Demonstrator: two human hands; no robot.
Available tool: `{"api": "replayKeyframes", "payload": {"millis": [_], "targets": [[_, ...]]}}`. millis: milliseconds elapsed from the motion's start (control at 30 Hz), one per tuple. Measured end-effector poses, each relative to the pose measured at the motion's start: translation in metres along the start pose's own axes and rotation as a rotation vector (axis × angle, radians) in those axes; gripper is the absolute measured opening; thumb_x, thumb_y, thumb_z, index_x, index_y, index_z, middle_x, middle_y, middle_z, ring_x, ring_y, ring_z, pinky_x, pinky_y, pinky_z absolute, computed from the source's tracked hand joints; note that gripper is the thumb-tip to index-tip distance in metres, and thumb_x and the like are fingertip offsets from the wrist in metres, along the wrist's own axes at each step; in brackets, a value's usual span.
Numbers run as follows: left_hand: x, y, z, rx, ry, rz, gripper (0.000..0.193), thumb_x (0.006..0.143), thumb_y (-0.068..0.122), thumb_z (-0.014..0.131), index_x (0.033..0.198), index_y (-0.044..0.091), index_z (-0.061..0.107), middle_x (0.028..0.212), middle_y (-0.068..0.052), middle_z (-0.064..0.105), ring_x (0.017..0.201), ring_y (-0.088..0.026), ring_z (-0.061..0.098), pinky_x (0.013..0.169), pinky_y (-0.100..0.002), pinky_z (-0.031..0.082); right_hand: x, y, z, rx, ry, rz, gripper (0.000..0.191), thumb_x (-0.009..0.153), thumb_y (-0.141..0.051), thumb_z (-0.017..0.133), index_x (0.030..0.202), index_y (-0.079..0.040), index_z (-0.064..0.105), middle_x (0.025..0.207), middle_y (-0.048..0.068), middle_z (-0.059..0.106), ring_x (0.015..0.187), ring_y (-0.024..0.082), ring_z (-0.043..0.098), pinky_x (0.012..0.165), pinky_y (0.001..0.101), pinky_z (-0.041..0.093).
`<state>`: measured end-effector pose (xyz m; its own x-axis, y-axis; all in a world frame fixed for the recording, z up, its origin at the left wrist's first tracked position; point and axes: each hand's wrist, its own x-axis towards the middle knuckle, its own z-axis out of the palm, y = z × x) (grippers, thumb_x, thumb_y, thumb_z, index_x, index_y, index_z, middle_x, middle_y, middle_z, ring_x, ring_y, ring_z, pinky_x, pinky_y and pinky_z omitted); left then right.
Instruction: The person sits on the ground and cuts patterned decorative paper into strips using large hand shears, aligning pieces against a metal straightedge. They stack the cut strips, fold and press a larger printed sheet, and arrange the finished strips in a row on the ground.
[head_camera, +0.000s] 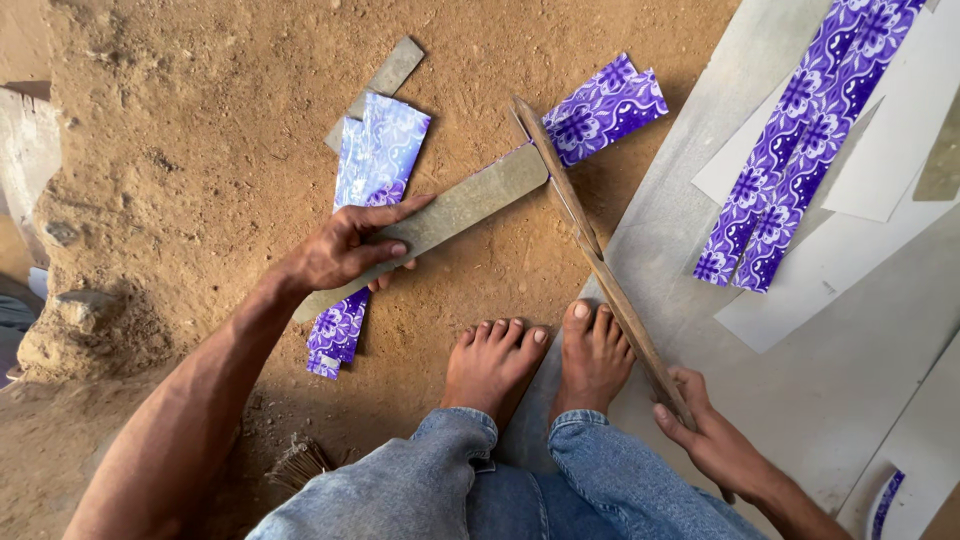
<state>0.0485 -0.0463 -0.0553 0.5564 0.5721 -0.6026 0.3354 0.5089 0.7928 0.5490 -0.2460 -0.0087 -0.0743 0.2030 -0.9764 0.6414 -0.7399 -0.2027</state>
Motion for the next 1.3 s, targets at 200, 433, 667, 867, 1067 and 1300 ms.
{"api": "replayKeyframes", "payload": {"millis": [200, 433, 667, 867, 1067, 1300], "targets": [[-0.004, 0.002, 0.001, -0.023, -0.001, -0.014, 0.066, 0.096, 0.002, 0.062, 0.156, 0.02, 0.043, 0.085, -0.006, 0.077, 0.058, -0.011, 0.067, 0.056, -0.028, 0.061, 0.002, -0.004, 0.007, 0.024, 0.026, -0.015, 0.071, 0.093, -0.046, 0.053, 0.153, -0.025, 0.021, 0.143, 0.015, 0.052, 0.141, 0.031, 0.047, 0.112, 0.049, 0.039], [-0.006, 0.0, 0.001, -0.054, -0.012, -0.08, 0.065, 0.096, 0.002, 0.061, 0.155, 0.022, 0.043, 0.092, -0.007, 0.077, 0.061, -0.012, 0.07, 0.062, -0.03, 0.066, 0.016, -0.001, 0.018, -0.192, 0.242, 0.028, 0.047, 0.095, -0.049, 0.064, 0.12, -0.01, 0.072, 0.084, 0.018, 0.071, 0.08, 0.029, 0.068, 0.075, 0.047, 0.051], [-0.032, -0.022, -0.005, -0.254, 0.219, 0.123, 0.083, 0.093, 0.006, 0.07, 0.165, 0.008, 0.029, 0.112, -0.018, 0.074, 0.092, -0.02, 0.074, 0.076, -0.033, 0.063, 0.023, -0.005, 0.015, -0.445, 0.439, -0.098, 0.052, 0.093, -0.051, 0.065, 0.09, 0.001, 0.069, 0.061, 0.021, 0.062, 0.056, 0.035, 0.064, 0.062, 0.0489, 0.049], [-0.037, -0.039, 0.022, 0.155, 0.692, 0.021, 0.093, 0.084, 0.008, 0.082, 0.163, 0.002, 0.033, 0.112, -0.025, 0.073, 0.095, -0.029, 0.073, 0.079, -0.041, 0.061, -0.003, -0.038, 0.0, -0.716, 0.453, -0.365, 0.053, 0.084, -0.055, 0.073, 0.083, -0.003, 0.067, 0.073, 0.016, 0.069, 0.067, 0.038, 0.067, 0.06, 0.0508, 0.053], [-0.027, -0.044, 0.045, 0.578, 0.835, 0.091, 0.083, 0.092, 0.007, 0.079, 0.163, -0.001, 0.038, 0.125, -0.026, 0.066, 0.1, -0.034, 0.071, 0.081, -0.041, 0.063, -0.011, -0.101, -0.068, -0.326, 1.01, -0.703, 0.027, 0.096, -0.026, 0.078, 0.111, -0.006, 0.068, 0.097, 0.01, 0.072, 0.083, 0.024, 0.072, 0.065, 0.0389, 0.056], [-0.029, -0.059, 0.042, 0.899, 0.963, 0.2, 0.077, 0.083, 0.009, 0.082, 0.152, -0.006, 0.05, 0.128, -0.026, 0.062, 0.109, -0.037, 0.067, 0.087, -0.048, 0.063, 0.031, -0.123, -0.108, -0.805, 1.534, -0.77, 0.07, 0.064, -0.031, 0.089, 0.115, -0.008, 0.048, 0.108, 0.017, 0.069, 0.091, 0.032, 0.07, 0.075, 0.0364, 0.058]]}}
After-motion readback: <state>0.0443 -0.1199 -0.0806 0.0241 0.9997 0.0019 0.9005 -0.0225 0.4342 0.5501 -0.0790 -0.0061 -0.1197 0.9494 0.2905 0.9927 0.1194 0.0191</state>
